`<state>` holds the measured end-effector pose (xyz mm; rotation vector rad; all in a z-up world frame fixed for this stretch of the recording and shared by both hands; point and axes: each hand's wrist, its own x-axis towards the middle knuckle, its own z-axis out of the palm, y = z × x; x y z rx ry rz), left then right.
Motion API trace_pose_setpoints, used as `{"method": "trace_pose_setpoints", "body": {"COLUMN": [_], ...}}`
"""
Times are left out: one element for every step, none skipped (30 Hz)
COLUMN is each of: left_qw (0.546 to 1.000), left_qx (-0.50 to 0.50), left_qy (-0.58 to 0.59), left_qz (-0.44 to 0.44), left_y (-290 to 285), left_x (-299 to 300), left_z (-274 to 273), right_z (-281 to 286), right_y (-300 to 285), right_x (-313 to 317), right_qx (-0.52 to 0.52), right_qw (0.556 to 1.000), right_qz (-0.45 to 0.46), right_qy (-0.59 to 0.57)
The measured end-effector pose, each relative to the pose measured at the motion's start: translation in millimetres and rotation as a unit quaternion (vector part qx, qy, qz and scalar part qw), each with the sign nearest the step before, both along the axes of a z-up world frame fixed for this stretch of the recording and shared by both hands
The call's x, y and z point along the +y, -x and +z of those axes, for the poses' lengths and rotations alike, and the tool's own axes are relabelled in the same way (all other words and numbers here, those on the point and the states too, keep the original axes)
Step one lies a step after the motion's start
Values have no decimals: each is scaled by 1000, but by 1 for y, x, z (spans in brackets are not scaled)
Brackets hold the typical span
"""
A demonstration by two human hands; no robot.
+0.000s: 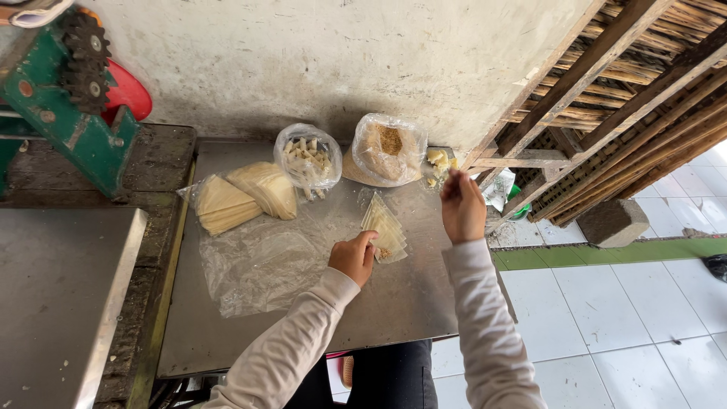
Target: The person prepares thin dough wrappers, places a small amount of filling from a plastic bag onto each wrapper, and folds them into triangular shapes, lining them up on the table.
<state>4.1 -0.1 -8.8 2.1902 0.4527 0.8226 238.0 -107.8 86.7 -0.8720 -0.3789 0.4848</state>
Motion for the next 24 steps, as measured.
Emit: {"method": "trace_pose_setpoints", "body": {"left_qw": [1000, 1000, 1000, 1000, 1000, 1000, 1000, 999, 999, 999, 999, 999, 999, 999, 998, 998, 998, 997, 997, 996, 995, 995, 994, 993], "left_qx": [-3, -6, 0, 6, 12, 8, 4, -1, 4, 8, 12, 13, 14, 15, 19, 22, 26, 33, 40, 47, 51, 55, 58, 68], "left_qy": [-11, -21, -19, -16, -14, -18, -22, -26, -32, -37, -42, -42, -43, -44, -48, -53, -58, -62, -66, -71, -73, -74, -76, -80], "left_qz": [-3, -6, -9, -11, -14, -16, -19, -22, -21, -21, -20, -22, -24, -27, -26, -26, -25, -27, -29, -31, -36, -40, -45, -47], "left_y": [0, 0, 1, 1, 1, 1, 1, 1, 1, 0, 0, -1, -1, -2, -2, -2, -2, -2, -2, -2, -1, 1, 2, 3], "left_x": [0, 0, -1, -1, -2, -2, -2, -3, -3, -4, -5, -5, -5, -6, -7, -7, -8, -8, -9, -8, -7, -6, -5, -5], "left_z": [1, 1, 2, 2, 3, 3, 3, 3, 3, 3, 2, 2, 2, 1, 1, 1, 2, 3, 4, 5, 7, 9, 10, 11], "right_z": [8, 14, 19, 22, 24, 24, 21, 16, 10, 1, -11, -22, -34, -45, -56, -66, -73, -77, -78, -78, -76, -73, -70, -68], "right_y": [-4, -5, -6, -7, -7, -6, -6, -5, -4, -3, 0, 4, 9, 17, 28, 41, 55, 67, 78, 89, 98, 104, 108, 112], "right_x": [16, 33, 45, 55, 65, 71, 73, 72, 70, 63, 52, 38, 25, 11, -3, -13, -23, -30, -37, -44, -47, -46, -46, -45], "right_qx": [-35, -69, -103, -133, -161, -188, -244, -297, -349, -374, -398, -422, -458, -492, -495, -497, -494, -491, -501, -512, -522, -516, -509, -501], "right_qw": [999, 997, 994, 984, 966, 941, 917, 887, 851, 846, 838, 830, 798, 763, 759, 754, 742, 731, 716, 701, 686, 684, 683, 682], "right_qz": [-5, -11, -16, -18, -20, -22, -67, -111, -154, -176, -197, -218, -212, -206, -178, -150, -132, -113, -118, -123, -129, -130, -131, -132], "right_qy": [13, 26, 39, 121, 201, 281, 309, 335, 359, 338, 316, 294, 330, 365, 384, 402, 432, 461, 472, 481, 491, 499, 507, 516]}}
